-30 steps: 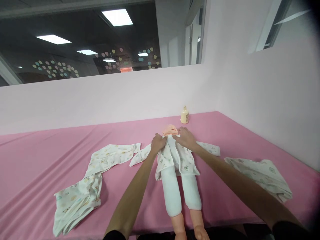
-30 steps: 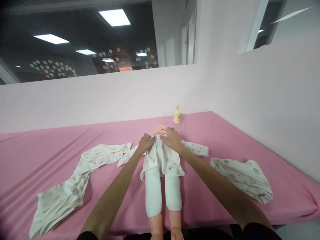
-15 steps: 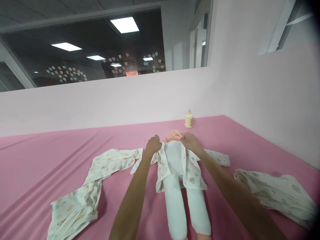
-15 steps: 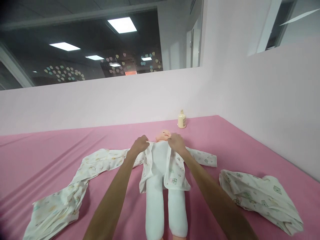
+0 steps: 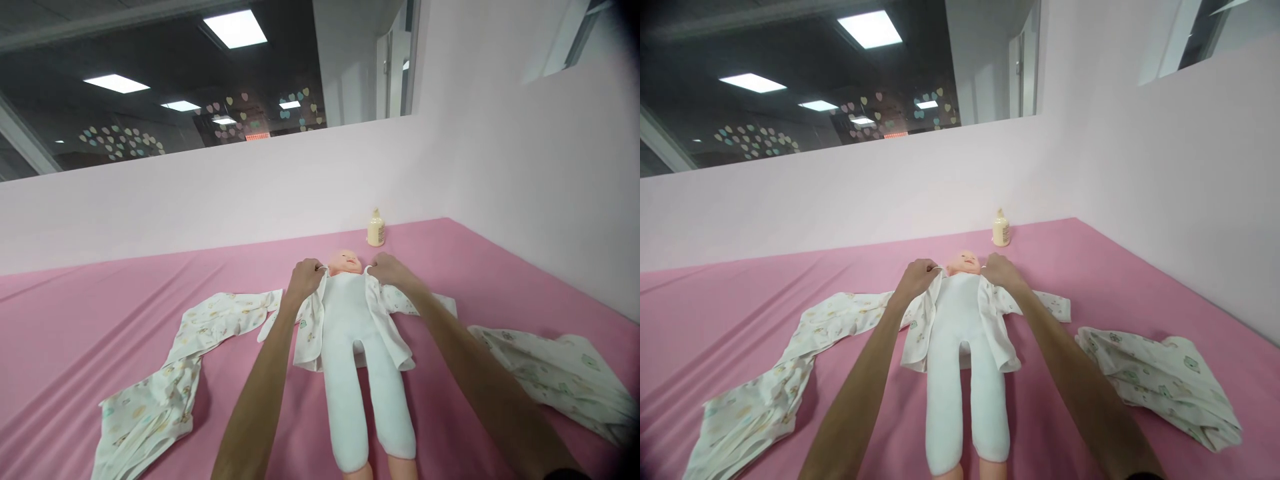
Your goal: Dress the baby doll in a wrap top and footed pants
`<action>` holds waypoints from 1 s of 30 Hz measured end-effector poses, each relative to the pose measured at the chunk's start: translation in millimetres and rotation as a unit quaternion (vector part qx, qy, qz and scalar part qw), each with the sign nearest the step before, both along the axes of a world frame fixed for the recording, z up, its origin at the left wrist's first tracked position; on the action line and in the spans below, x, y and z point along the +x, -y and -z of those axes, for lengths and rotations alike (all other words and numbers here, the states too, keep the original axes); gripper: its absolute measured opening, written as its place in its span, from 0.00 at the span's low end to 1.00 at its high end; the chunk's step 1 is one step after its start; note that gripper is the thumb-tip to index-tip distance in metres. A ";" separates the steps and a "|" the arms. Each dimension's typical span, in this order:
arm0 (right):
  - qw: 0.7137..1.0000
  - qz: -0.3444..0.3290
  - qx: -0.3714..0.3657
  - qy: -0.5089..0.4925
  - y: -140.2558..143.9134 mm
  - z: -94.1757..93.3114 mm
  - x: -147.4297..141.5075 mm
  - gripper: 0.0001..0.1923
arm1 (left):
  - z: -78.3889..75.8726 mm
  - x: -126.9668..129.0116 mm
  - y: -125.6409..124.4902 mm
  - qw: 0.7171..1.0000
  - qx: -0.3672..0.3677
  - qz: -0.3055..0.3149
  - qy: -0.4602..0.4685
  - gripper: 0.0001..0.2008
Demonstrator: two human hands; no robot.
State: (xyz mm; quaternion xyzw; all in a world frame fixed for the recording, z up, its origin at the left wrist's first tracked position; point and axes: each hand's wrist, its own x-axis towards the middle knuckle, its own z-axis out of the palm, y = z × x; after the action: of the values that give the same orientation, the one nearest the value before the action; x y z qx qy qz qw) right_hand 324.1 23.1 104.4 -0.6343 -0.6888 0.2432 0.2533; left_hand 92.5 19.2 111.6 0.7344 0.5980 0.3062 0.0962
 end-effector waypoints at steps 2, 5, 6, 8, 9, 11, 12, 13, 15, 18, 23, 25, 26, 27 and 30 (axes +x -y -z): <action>1.000 0.003 0.011 -0.003 -0.3 0.4 -3.0 0.15 | 3.0 3.2 0.5 1.000 0.001 0.026 0.007 0.12; 1.000 -0.001 0.024 -0.009 2.1 0.2 -10.0 0.15 | 12.9 5.5 2.2 0.999 0.025 0.040 0.027 0.16; 1.000 -0.004 0.027 -0.011 3.3 0.1 -12.4 0.14 | 17.3 5.9 2.7 0.998 0.037 0.037 0.031 0.17; 0.999 -0.008 0.029 -0.013 5.6 0.0 -16.5 0.14 | 26.5 6.2 2.9 0.997 0.058 0.030 0.035 0.17; 0.999 -0.009 0.031 -0.012 6.3 0.1 -17.9 0.14 | 30.8 6.1 2.6 0.997 0.064 0.029 0.037 0.16; 0.999 -0.010 0.036 -0.010 6.9 1.0 -19.1 0.14 | 38.0 5.8 1.4 0.996 0.066 0.037 0.042 0.16; 0.999 -0.011 0.038 -0.008 6.7 1.7 -19.1 0.14 | 40.7 5.7 0.6 0.996 0.064 0.042 0.044 0.17; 0.999 -0.012 0.039 -0.007 6.3 2.5 -18.8 0.13 | 42.7 5.8 -0.2 0.996 0.062 0.047 0.045 0.17; 0.999 -0.015 0.041 -0.004 5.0 4.5 -17.7 0.12 | 45.3 6.7 -1.7 0.996 0.058 0.055 0.042 0.19; 0.999 -0.016 0.040 -0.001 3.1 6.8 -16.5 0.11 | 46.9 9.6 -3.1 0.995 0.055 0.068 0.046 0.19; 0.999 -0.017 0.038 -0.003 2.9 7.1 -16.7 0.10 | 47.6 13.9 -2.7 0.993 0.047 0.072 0.084 0.18; 0.999 -0.016 0.038 -0.006 3.3 6.6 -17.0 0.10 | 47.7 14.3 -2.2 0.992 0.044 0.066 0.095 0.18; 0.999 -0.016 0.039 -0.007 3.5 6.4 -16.9 0.11 | 47.7 14.2 -2.1 0.993 0.042 0.065 0.094 0.18; 0.999 -0.017 0.041 -0.009 3.6 6.3 -16.8 0.11 | 47.5 13.9 -2.0 0.993 0.041 0.065 0.092 0.18; 0.999 -0.020 0.041 -0.016 3.4 6.5 -15.7 0.12 | 46.5 12.2 -1.8 0.994 0.031 0.071 0.079 0.17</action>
State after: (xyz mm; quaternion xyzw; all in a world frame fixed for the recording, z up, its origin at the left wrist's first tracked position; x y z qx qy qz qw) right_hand 308.4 19.7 97.8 -0.6058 -0.7063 0.2299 0.2851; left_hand 104.7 21.0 65.0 0.7511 0.5250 0.3741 0.1425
